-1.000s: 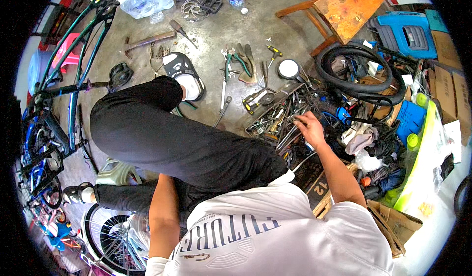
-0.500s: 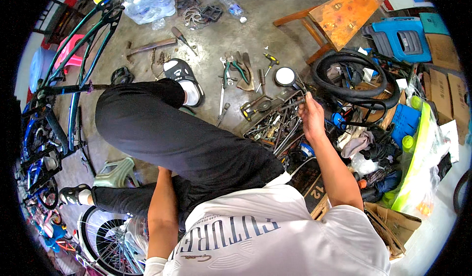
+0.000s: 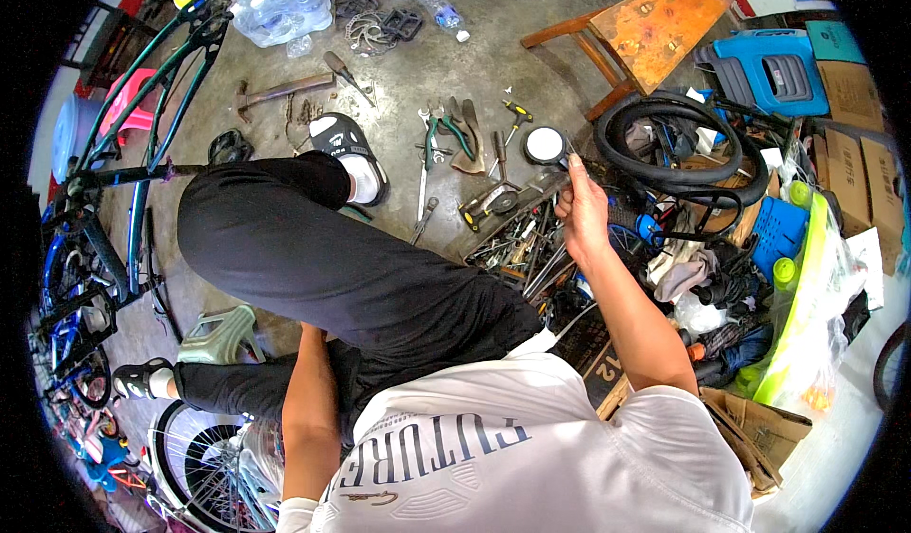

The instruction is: The person uses a hammer and a metal rod to strike the bottom bracket of a bicycle frame, picks up pliers to manipulate a small metal part, and hammers the frame again.

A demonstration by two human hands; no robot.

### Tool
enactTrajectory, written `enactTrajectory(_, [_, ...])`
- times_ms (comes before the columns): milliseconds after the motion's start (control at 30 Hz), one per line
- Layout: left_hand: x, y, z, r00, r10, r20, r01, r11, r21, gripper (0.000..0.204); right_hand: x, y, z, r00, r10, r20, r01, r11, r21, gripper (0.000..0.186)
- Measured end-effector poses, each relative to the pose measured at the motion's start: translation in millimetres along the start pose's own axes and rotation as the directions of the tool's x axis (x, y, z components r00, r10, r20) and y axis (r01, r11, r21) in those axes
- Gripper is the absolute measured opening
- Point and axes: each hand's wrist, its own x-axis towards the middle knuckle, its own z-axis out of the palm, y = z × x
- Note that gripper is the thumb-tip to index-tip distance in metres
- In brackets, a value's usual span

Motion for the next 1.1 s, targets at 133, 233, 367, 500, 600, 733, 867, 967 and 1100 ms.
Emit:
enactTrajectory(133, [0, -1, -1, 1.0, -0.002, -0.002, 0.002, 1.0, -0.009, 0.031, 2, 2, 6, 1.0, 0.003, 0.009, -0.003, 1.0, -0.018, 0.044])
enactTrajectory(233, [0, -4, -1, 1.0, -0.005, -0.001, 0.004, 1.0, -0.024, 0.032, 2, 3, 13, 1.0, 0.005, 0.023, -0.004, 1.0, -0.017, 0.043])
enactTrajectory(367, [-1, -6, 2, 1.0, -0.003, 0.001, 0.003, 0.999, -0.032, 0.032, 4, 4, 16, 0.999, 0.016, 0.044, -0.015, 1.0, -0.027, 0.041])
enactTrajectory(500, [-5, -11, 0, 1.0, -0.006, -0.011, 0.005, 0.999, -0.044, 0.032, 14, 15, 1, 0.996, 0.002, 0.087, 0.01, 0.991, -0.135, 0.035])
enactTrajectory(600, [-3, -5, 1, 1.0, 0.013, 0.009, -0.012, 1.0, -0.01, 0.032, 26, 46, -61, 0.971, -0.083, 0.225, 0.223, 0.66, -0.718, 0.038])
enactTrajectory(733, [-7, -9, 3, 1.0, 0.008, 0.0, -0.008, 1.0, -0.011, 0.033, 18, 90, -111, 0.934, 0.034, 0.355, 0.338, 0.233, -0.912, 0.043])
enactTrajectory(867, [-15, -11, 0, 1.0, -0.001, -0.009, 0.001, 1.0, -0.012, 0.033, 11, 144, -150, 0.957, 0.089, 0.276, 0.213, 0.432, -0.877, 0.037])
enactTrajectory(967, [-22, -12, 0, 1.0, -0.004, -0.013, 0.003, 1.0, -0.009, 0.033, 12, 168, -163, 0.967, 0.182, 0.176, 0.041, 0.573, -0.819, 0.029])
enactTrajectory(1100, [-35, -17, 3, 1.0, -0.01, -0.016, 0.01, 1.0, -0.004, 0.033, 16, 182, -174, 0.947, 0.31, 0.088, -0.188, 0.755, -0.628, 0.022])
